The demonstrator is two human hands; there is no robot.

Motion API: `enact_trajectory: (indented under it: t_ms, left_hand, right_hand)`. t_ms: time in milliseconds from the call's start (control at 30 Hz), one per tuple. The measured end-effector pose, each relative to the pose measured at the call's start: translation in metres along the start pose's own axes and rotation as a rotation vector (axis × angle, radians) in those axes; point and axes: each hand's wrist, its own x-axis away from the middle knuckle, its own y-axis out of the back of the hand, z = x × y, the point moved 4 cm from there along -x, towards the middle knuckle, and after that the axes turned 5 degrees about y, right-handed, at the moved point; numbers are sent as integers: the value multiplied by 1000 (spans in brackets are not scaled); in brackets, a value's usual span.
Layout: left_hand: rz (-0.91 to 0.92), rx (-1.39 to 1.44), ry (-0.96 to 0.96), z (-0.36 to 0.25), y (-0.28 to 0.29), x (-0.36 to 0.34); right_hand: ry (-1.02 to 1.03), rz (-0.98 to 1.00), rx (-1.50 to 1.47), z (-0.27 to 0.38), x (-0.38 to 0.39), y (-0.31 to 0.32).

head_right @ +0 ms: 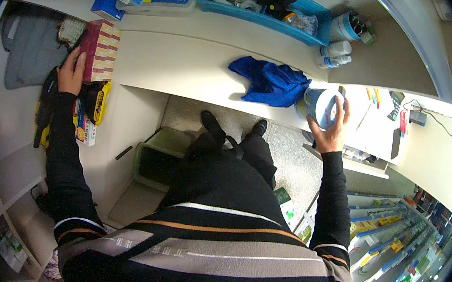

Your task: The person wipes a cluttered shelf with a blue cloth, moving various items such as boxes, containers, and tools aside to reach different areas. They handle multiple objects including a plastic container, a drill, and small boxes, then continue wiping the surface and repositioning items.

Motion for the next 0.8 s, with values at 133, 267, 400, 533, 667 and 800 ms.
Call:
enact_trajectory:
  t_ms: [133,267,400,533,667,800]
  left_hand:
    - [-229,-183,-309,-22,9,17]
    - [-456,-330,-384,-17,9,52]
    - [-697,-397,-163,-24,12,82]
    - [-749,-191,205,-3,16,90]
    - [-690,-92,410,11,17,108]
    - [-406,395,815,31,7,112]
  right_hand:
    - [7,19,64,3,6,2]
    - [200,-71,105,56,-1,41]
    - [399,226,-235,141,-5,33]
    - [616,436,-648,210,-5,-10]
    - [828,466,-794,258,-27,-62]
    - [1074,238,-638,351,-101,-126]
